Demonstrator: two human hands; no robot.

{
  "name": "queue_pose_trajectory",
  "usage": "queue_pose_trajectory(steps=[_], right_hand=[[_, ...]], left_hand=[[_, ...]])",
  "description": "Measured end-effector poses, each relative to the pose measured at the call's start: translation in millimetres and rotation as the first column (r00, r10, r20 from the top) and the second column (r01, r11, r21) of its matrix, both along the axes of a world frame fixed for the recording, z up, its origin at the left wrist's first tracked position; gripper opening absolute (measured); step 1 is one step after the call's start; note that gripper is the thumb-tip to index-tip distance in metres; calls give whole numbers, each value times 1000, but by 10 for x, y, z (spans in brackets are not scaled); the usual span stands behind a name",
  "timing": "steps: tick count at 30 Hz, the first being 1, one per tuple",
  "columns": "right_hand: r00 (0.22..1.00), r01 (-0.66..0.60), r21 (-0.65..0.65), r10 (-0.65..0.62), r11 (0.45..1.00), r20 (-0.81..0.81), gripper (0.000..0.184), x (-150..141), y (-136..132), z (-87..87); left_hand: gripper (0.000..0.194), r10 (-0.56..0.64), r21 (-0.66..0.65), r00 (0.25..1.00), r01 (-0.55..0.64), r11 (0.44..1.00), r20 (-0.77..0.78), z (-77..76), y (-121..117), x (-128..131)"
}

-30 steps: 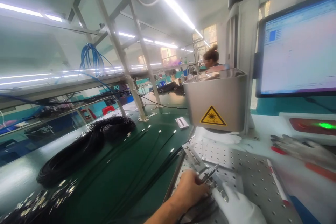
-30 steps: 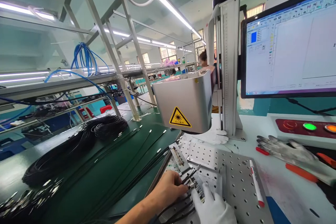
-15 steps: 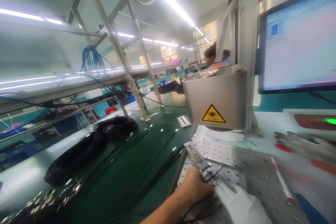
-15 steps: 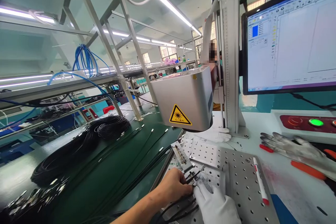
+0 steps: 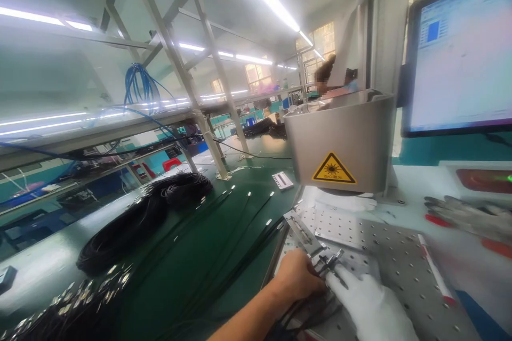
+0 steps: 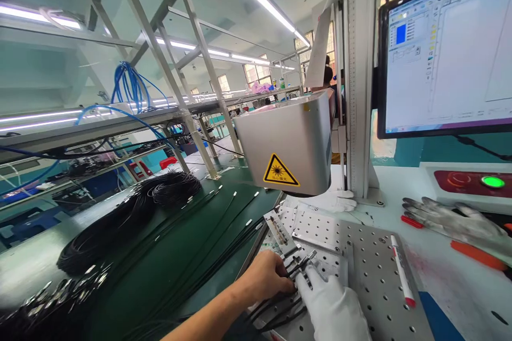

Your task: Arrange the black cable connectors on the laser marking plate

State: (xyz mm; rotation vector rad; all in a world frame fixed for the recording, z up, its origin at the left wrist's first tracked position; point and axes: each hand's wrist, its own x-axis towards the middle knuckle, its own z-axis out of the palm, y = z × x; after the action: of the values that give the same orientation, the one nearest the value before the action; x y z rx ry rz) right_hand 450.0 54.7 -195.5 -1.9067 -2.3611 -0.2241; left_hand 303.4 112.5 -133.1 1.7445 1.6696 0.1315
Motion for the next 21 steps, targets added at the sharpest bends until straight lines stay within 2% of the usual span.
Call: queue_pose_trajectory(steps=[4, 8, 13, 17, 21], right_hand=[[999, 51, -14, -51, 999, 12, 65, -37, -19, 53], [996, 92, -48, -91, 995, 8, 68, -68, -4, 79], [994, 103, -72, -106, 992, -40, 69, -61, 30, 37], [994, 83, -54, -87, 995, -66, 66, -49, 28, 15], [994, 81, -12, -81, 997, -69, 61, -53, 25, 1]], left_hand=[[14, 105, -67, 971, -92, 993, 217, -46, 24, -94], [11, 174, -1, 927, -184, 983, 332, -42, -26, -175], [11, 142, 45, 934, -166, 985, 328, -88, -59, -213], [19, 153, 57, 928, -182, 982, 339, -179, -15, -232], [22, 180, 87, 945, -211, 974, 274, -206, -17, -205]])
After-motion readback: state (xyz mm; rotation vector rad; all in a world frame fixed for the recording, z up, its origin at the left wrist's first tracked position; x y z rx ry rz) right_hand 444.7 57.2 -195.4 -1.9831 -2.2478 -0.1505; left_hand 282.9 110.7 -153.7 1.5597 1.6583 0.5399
